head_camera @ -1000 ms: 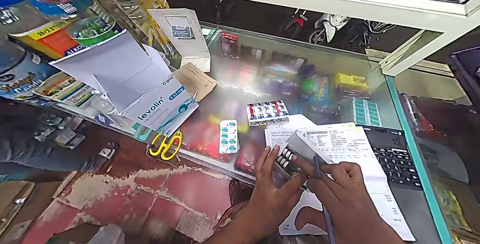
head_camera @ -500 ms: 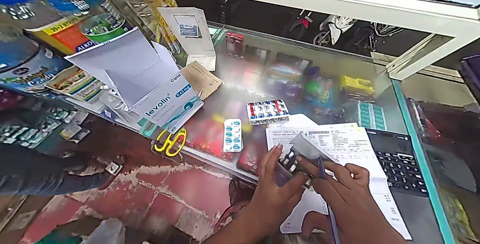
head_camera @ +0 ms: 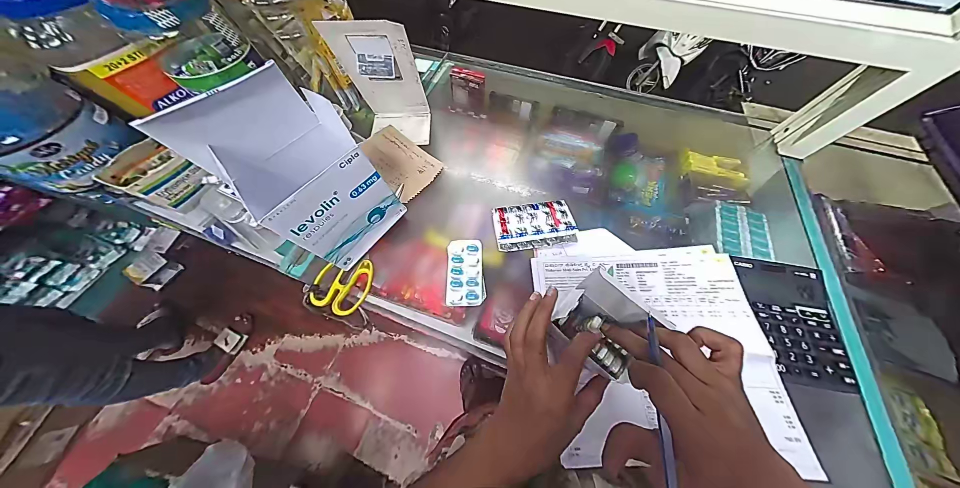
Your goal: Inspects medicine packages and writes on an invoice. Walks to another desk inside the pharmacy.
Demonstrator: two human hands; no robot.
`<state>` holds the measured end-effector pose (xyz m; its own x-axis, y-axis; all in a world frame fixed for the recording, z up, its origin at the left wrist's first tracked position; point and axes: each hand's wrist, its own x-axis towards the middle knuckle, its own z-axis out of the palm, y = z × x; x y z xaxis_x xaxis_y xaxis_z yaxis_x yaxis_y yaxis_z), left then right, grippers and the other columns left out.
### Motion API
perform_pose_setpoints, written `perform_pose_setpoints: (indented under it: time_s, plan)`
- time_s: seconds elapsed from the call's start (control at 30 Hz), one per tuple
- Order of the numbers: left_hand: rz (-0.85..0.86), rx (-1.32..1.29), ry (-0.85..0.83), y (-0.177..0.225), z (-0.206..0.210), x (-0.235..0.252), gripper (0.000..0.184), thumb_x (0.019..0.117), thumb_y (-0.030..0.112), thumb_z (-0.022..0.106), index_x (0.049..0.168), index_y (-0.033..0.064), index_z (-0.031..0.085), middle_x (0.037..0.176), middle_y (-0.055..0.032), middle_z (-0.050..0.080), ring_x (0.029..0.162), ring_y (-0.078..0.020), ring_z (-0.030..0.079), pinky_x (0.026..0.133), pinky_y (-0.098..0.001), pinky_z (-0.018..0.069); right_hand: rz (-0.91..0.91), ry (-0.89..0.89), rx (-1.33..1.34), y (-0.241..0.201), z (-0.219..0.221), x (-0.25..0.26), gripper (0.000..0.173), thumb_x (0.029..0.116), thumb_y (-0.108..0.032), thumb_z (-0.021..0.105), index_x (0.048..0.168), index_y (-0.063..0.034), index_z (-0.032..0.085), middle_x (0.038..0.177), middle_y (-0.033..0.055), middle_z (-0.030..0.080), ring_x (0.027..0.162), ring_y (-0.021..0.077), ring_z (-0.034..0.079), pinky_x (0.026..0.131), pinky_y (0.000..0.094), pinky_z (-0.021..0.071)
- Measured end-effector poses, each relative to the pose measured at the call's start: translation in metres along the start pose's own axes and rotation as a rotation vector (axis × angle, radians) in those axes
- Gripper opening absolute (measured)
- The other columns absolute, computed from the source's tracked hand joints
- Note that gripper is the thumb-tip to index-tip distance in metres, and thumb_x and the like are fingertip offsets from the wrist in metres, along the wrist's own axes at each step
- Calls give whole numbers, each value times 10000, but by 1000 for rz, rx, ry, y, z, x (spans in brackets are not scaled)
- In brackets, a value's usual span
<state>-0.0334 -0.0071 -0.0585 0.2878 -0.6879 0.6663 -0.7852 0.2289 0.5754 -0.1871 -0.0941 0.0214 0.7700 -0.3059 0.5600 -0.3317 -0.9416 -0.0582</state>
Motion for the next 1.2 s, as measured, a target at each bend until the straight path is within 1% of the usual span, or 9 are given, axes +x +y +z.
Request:
perform_pose_setpoints:
  time_s: [0.2,0.27,0.4,0.5,0.6,0.73,0.97,1.1,1.2]
  plan:
    - [26,3,-3,2,0,1,322,960,439,670,1208,273,548,1524,-117,362,1497,-244,274,1198,-379,269,8,-14,15,-7,4,7,369,1040,-575,387,1061,-222,493,1319,-17,669,1236,146,506,930,367,262]
    - [32,-21,-12,2,-2,1,285,983,432,640,1190,256,554,1519,-127,371,1511,-248,262,1224,-374,245,28,-51,-12,-10,6,11,398,1036,-605,367,1069,-235,510,1292,-39,685,1279,128,493,946,373,256]
    - [39,-21,-10,0,-4,1,273,984,416,638,1193,260,555,1508,-145,386,1503,-263,279,1221,-370,249,52,-87,-36,-10,9,16,585,929,-799,344,991,-254,549,1186,-52,731,1276,114,512,946,394,251]
    - [36,0,10,-1,-2,0,311,968,442,655,1200,262,552,1516,-133,372,1499,-251,278,1214,-367,249,32,-83,-32,-8,6,16,570,928,-789,371,994,-249,540,1146,-37,734,1222,130,537,940,394,256]
    - [-5,34,49,-2,0,-1,468,916,511,697,1256,241,520,1529,-124,378,1495,-242,292,1213,-380,251,6,-49,-30,-3,4,14,487,960,-721,421,995,-242,498,1057,-32,693,1140,143,539,942,373,251]
    - [-20,155,37,-4,-1,1,671,837,619,706,1305,171,529,1519,-226,419,1470,-339,333,1192,-444,250,4,-34,-35,-2,4,11,510,968,-736,395,983,-236,495,1050,-27,688,1098,144,544,938,368,253]
    - [-38,167,13,0,-2,4,677,814,592,730,1284,138,553,1501,-259,447,1444,-372,367,1156,-474,285,11,-18,-36,-2,6,8,506,965,-736,406,981,-238,494,1065,-33,697,1102,139,544,942,362,254]
    - [6,51,-22,-1,-4,5,512,858,470,749,1211,134,590,1440,-159,564,1384,-295,475,1133,-438,345,10,10,-8,-1,6,6,490,971,-723,417,996,-240,494,1110,-53,695,1129,115,537,955,351,249]
    - [42,-71,-26,-6,-1,2,479,881,399,763,1231,194,509,1454,-76,538,1382,-208,469,1109,-375,370,110,163,173,2,0,-3,401,970,-646,542,954,-255,454,1271,-105,619,1238,37,498,1030,280,280]
